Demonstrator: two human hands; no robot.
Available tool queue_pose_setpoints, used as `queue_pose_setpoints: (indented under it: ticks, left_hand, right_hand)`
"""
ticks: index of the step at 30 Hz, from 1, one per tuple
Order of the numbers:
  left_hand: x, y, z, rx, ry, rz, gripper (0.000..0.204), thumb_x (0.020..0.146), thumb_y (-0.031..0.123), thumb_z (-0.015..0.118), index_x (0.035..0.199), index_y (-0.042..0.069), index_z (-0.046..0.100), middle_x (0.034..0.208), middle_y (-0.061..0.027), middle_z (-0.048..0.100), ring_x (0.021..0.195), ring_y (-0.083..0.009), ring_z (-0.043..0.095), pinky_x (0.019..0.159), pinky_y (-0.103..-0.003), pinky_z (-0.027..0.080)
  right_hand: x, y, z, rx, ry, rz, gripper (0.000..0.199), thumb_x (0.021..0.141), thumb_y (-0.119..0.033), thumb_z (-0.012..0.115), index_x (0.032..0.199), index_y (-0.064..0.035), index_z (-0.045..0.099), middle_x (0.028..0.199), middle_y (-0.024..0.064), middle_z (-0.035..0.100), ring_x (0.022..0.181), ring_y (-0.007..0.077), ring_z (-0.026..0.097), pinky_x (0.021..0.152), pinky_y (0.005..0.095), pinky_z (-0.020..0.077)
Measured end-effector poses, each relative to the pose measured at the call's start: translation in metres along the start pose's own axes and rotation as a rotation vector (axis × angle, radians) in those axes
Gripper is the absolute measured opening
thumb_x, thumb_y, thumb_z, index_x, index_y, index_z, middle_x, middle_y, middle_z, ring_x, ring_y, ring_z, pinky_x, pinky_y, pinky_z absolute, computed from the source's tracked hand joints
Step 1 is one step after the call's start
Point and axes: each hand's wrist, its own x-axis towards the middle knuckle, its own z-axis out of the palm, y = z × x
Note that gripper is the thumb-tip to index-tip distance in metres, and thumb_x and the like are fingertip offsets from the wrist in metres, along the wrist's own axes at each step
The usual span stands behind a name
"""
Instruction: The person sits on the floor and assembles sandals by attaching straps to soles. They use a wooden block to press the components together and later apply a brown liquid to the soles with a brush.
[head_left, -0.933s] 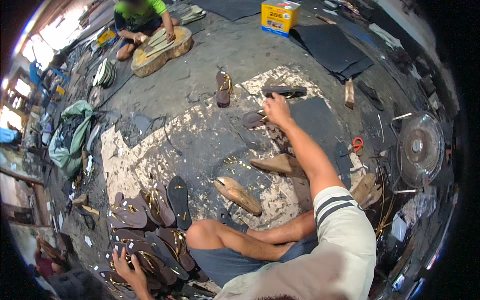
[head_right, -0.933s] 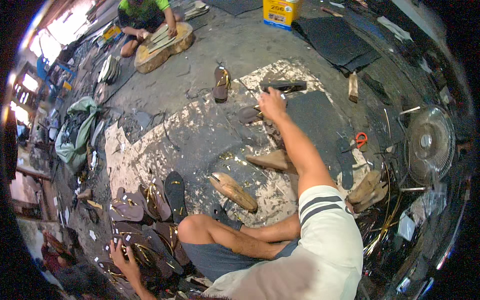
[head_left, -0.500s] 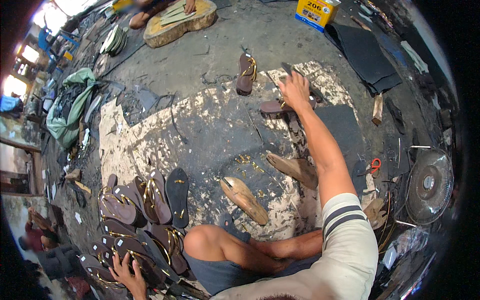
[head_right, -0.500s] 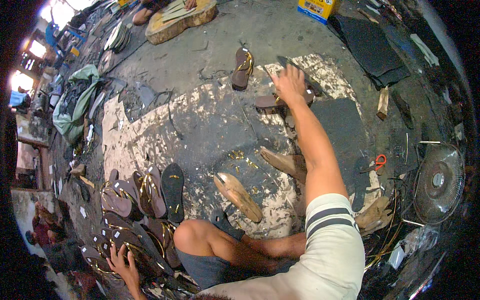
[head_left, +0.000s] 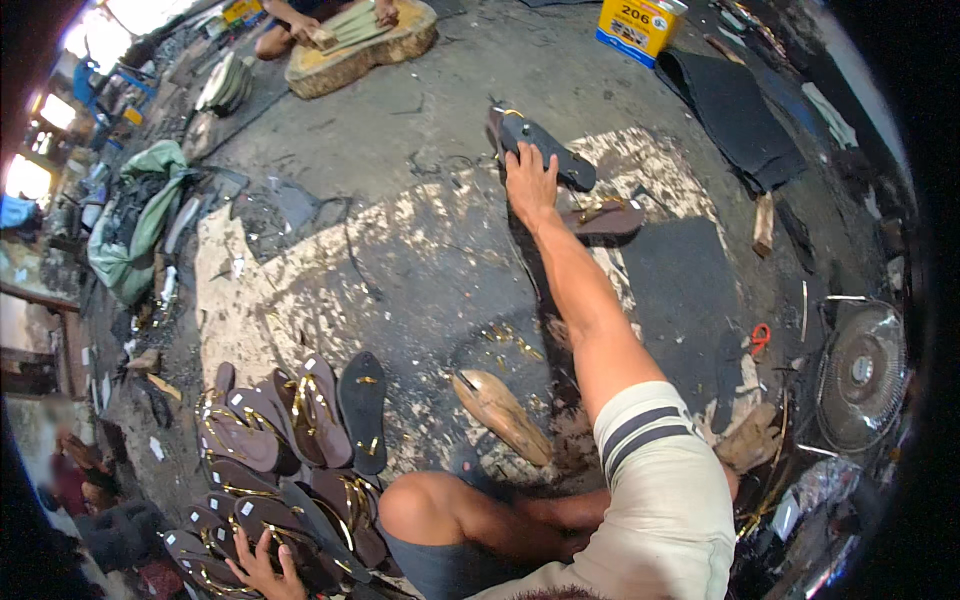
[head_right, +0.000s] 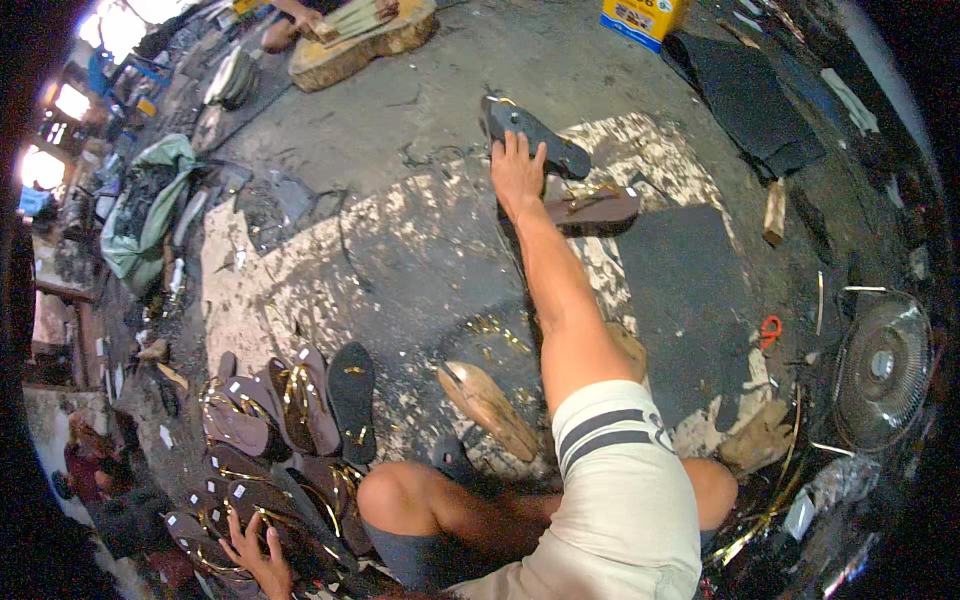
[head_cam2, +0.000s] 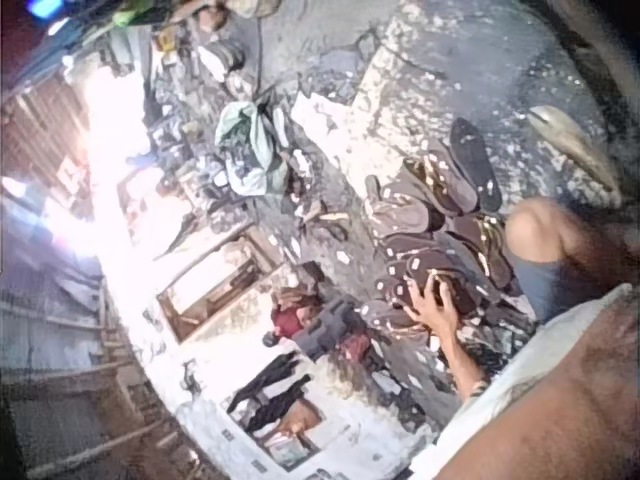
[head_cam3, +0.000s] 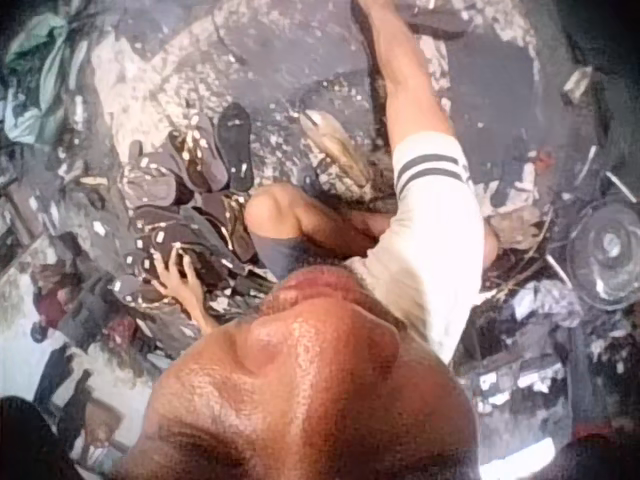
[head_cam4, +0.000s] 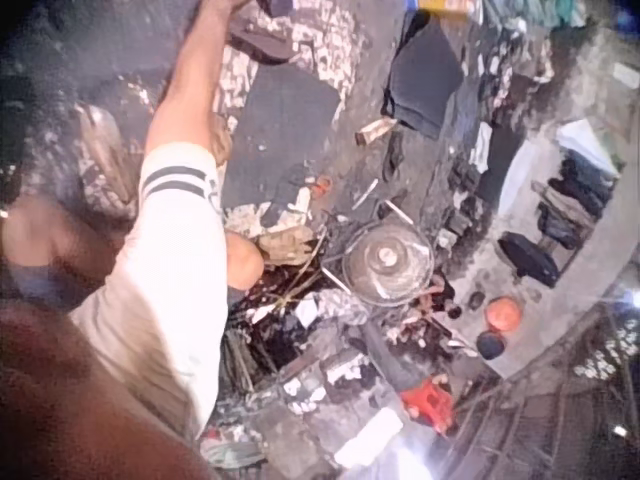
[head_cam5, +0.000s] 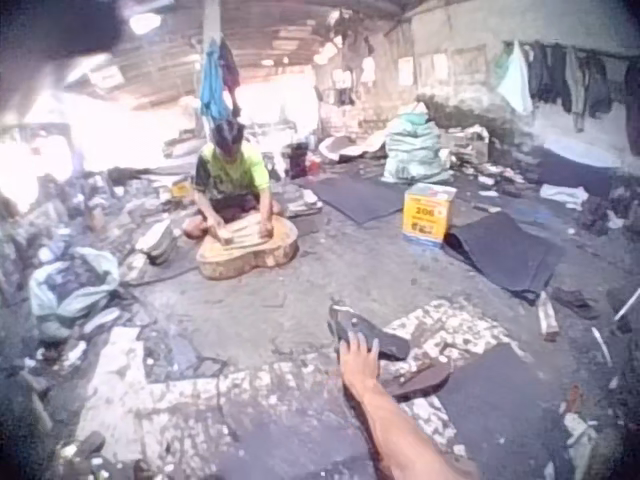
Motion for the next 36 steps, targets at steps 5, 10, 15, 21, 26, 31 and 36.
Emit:
queue_pose_setpoints:
  ticks: [5, 10, 15, 21, 26, 31, 36]
  left_hand:
    - [-0.003, 0.005, 0.014, 0.026, -0.019, -0.084, 0.036, 0.098, 0.035, 0.056, 0.124, 0.012, 0.064, 0.155, -0.0135, 0.037, 0.145, -0.0289, 0.031, 0.12, -0.055, 0.004]
    - [0.002, 0.003, 0.034, -0.141, 0.389, -0.127, 0.051, 0.098, 0.036, 0.057, 0.14, 0.009, 0.052, 0.159, -0.0171, 0.028, 0.145, -0.037, 0.029, 0.118, -0.056, 0.017]
    - [0.038, 0.092, -0.009, -0.702, 0.533, 0.066, 0.047, 0.096, 0.01, 0.059, 0.141, 0.003, 0.049, 0.151, -0.0185, 0.041, 0.141, -0.032, 0.036, 0.115, -0.045, 0.029]
    - [0.054, 0.246, -0.022, -1.923, -0.345, 0.12, 0.068, 0.099, 0.013, 0.06, 0.154, 0.001, 0.023, 0.156, -0.0222, 0.03, 0.132, -0.0262, 0.048, 0.099, -0.035, 0.049]
    - [0.043, 0.244, -0.011, -1.507, 0.014, 0.441, 0.04, 0.094, 0.015, 0.066, 0.133, 0.008, 0.058, 0.13, -0.0117, 0.06, 0.118, -0.0185, 0.057, 0.101, -0.03, 0.043]
    - [-0.027, 0.228, -0.033, -1.3, -0.21, 0.683, 0.024, 0.089, 0.008, 0.07, 0.113, 0.004, 0.07, 0.103, -0.007, 0.07, 0.098, -0.0161, 0.065, 0.088, -0.029, 0.048]
    - [-0.077, 0.214, -0.025, -1.379, -0.323, 0.679, 0.014, 0.083, 0.005, 0.077, 0.094, 0.004, 0.068, 0.09, -0.0049, 0.072, 0.084, -0.0136, 0.067, 0.076, -0.027, 0.051]
  right_hand:
    - [-0.043, 0.105, -0.052, 0.049, 0.16, -0.166, 0.039, 0.083, -0.018, 0.068, 0.119, -0.0085, 0.06, 0.133, 0.0112, 0.052, 0.125, 0.0297, 0.051, 0.102, 0.0498, 0.043]
    - [-0.17, 0.147, -0.125, 0.226, 0.108, -0.121, 0.032, 0.086, -0.009, 0.063, 0.118, -0.0051, 0.06, 0.13, 0.0181, 0.055, 0.11, 0.0357, 0.058, 0.09, 0.0434, 0.0519]
    - [-0.224, 0.122, -0.22, 0.785, 0.056, 0.424, 0.027, 0.095, -0.016, 0.057, 0.117, -0.0008, 0.062, 0.108, 0.0142, 0.066, 0.088, 0.0295, 0.067, 0.079, 0.0365, 0.0548]
    - [-0.327, -0.012, -0.303, 1.911, -0.345, 0.817, 0.026, 0.1, -0.019, 0.055, 0.119, -0.0011, 0.058, 0.108, 0.0026, 0.063, 0.09, 0.0111, 0.064, 0.069, 0.0259, 0.0587]
    - [-0.42, -0.047, -0.365, 1.925, -0.616, 0.657, 0.027, 0.1, -0.018, 0.059, 0.122, -0.0036, 0.054, 0.11, 0.0028, 0.062, 0.093, 0.0107, 0.062, 0.077, 0.0294, 0.0568]
    - [-0.388, -0.031, -0.388, 1.816, -0.671, 0.532, 0.049, 0.094, -0.031, 0.07, 0.127, 0.001, 0.054, 0.107, 0.0037, 0.065, 0.098, 0.0105, 0.059, 0.081, 0.0279, 0.0515]
    - [-0.395, -0.037, -0.399, 1.708, -0.914, 0.154, 0.04, 0.092, -0.03, 0.072, 0.114, 0.0021, 0.062, 0.094, 0.0001, 0.064, 0.088, 0.0068, 0.056, 0.075, 0.0258, 0.05]
